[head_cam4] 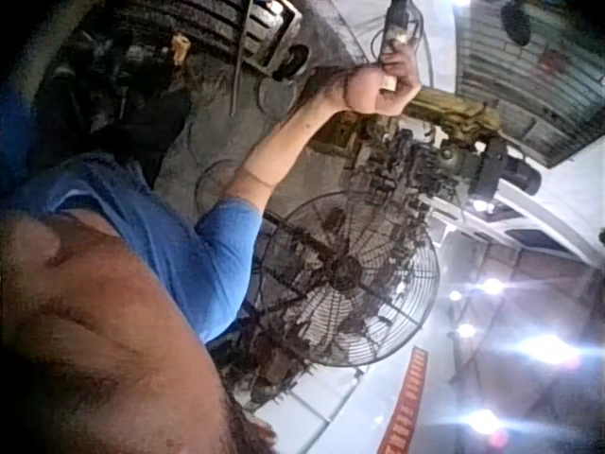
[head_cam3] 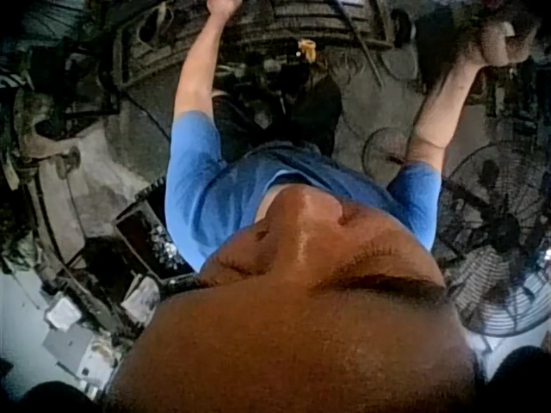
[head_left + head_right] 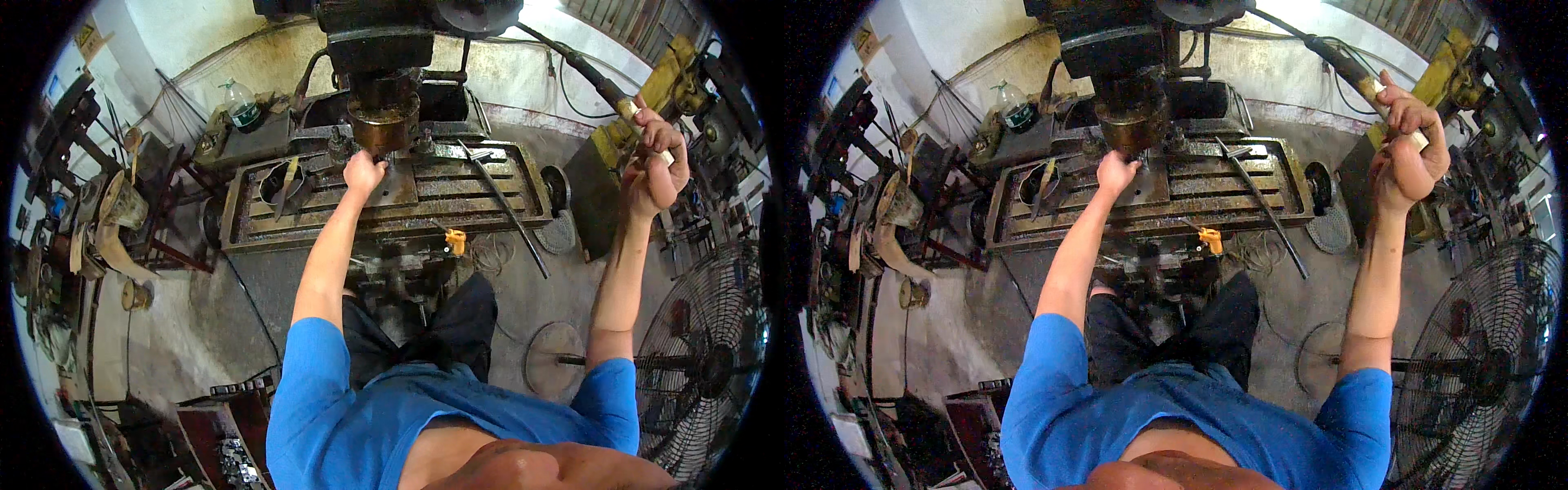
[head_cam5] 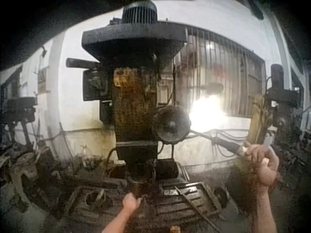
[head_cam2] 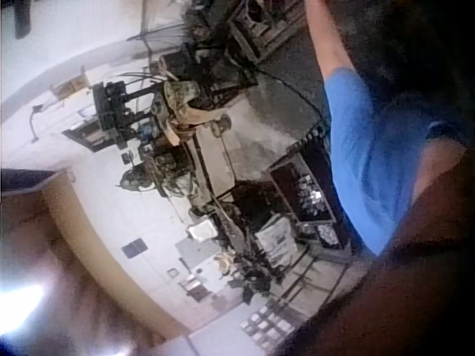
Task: The person clears metal chips from the work surface of a milling machine using a brush and a pneumatic air nozzle, then picks up small metal components and places them into a storage bin.
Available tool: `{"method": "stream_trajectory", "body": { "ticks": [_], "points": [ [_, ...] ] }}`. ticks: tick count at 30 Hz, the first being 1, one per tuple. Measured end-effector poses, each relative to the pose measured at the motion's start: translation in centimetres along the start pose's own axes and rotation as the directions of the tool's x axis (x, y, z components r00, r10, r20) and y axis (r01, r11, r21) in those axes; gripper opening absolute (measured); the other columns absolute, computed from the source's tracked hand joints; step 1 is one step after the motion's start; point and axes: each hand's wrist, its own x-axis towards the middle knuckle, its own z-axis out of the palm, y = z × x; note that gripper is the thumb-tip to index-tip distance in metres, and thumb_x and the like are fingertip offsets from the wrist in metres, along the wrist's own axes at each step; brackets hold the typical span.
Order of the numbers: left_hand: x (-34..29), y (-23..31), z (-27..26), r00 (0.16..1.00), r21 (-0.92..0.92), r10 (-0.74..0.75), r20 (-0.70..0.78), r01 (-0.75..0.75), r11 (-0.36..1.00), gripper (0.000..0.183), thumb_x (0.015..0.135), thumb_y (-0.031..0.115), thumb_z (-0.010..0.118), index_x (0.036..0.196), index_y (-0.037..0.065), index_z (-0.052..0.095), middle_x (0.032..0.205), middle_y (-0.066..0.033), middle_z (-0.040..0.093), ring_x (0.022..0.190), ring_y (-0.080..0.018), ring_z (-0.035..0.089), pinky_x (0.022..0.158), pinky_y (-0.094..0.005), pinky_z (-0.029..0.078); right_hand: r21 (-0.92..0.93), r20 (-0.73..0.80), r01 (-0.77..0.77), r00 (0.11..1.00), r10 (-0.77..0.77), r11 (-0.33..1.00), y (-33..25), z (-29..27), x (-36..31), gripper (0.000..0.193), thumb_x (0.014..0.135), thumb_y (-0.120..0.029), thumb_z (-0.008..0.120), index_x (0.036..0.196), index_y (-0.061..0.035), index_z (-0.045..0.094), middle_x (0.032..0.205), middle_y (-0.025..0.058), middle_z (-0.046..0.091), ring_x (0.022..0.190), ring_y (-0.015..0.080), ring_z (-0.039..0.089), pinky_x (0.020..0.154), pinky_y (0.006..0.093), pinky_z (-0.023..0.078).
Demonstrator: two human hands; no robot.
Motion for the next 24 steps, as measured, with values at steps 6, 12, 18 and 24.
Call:
{"method": "stream_trajectory", "body": {
  "ticks": [6,12,18,24],
  "points": [
    [-0.3,0.9,-0.4,0.998,0.042,-0.065,0.023,0.064,0.997,0.035,0.065,0.033,0.072,0.079,0.002,0.064,0.075,-0.0166,0.063,0.077,-0.0323,0.061,0.065,-0.0415,0.047,0.052,-0.022,-0.001,1.0,0.002,0.999,0.8,-0.6,-2.9,0.013,0.058,-0.012,0.046,0.066,-0.0048,0.038,0.07,0.0102,0.046,0.084,0.0293,0.051,0.098,0.0563,0.026],
    [-1.1,2.1,-2.8,0.995,0.015,-0.056,0.083,0.055,0.998,0.03,0.068,0.028,0.069,0.086,0.003,0.064,0.081,-0.0169,0.063,0.078,-0.0319,0.06,0.067,-0.0405,0.048,0.069,-0.016,0.01,1.0,-0.009,0.998,1.2,-0.4,-3.3,0.014,0.057,-0.012,0.047,0.066,-0.0048,0.039,0.071,0.0091,0.045,0.086,0.0291,0.05,0.099,0.0561,0.024],
    [-5.5,-2.1,-8.9,0.989,-0.132,0.149,-0.006,-0.148,0.98,0.037,0.074,0.019,0.064,0.106,0.003,0.058,0.077,-0.0143,0.063,0.07,-0.0253,0.06,0.062,-0.0358,0.047,0.097,-0.036,-0.034,0.999,0.037,0.995,0.7,-0.4,-3.3,0.015,0.056,-0.011,0.047,0.068,-0.0029,0.041,0.072,0.0105,0.045,0.088,0.0297,0.05,0.101,0.0555,0.021],
    [-14.4,-8.8,-16.7,0.981,-0.474,-0.182,0.068,0.193,0.859,0.031,0.079,0.012,0.061,0.106,-0.002,0.058,0.075,-0.0097,0.064,0.06,-0.01,0.058,0.05,-0.0238,0.044,0.137,-0.027,-0.029,0.999,0.033,0.99,1.0,-0.6,-3.7,0.014,0.057,-0.01,0.046,0.068,-0.0024,0.042,0.074,0.0114,0.046,0.089,0.0298,0.051,0.101,0.0557,0.02]
  ]
}}
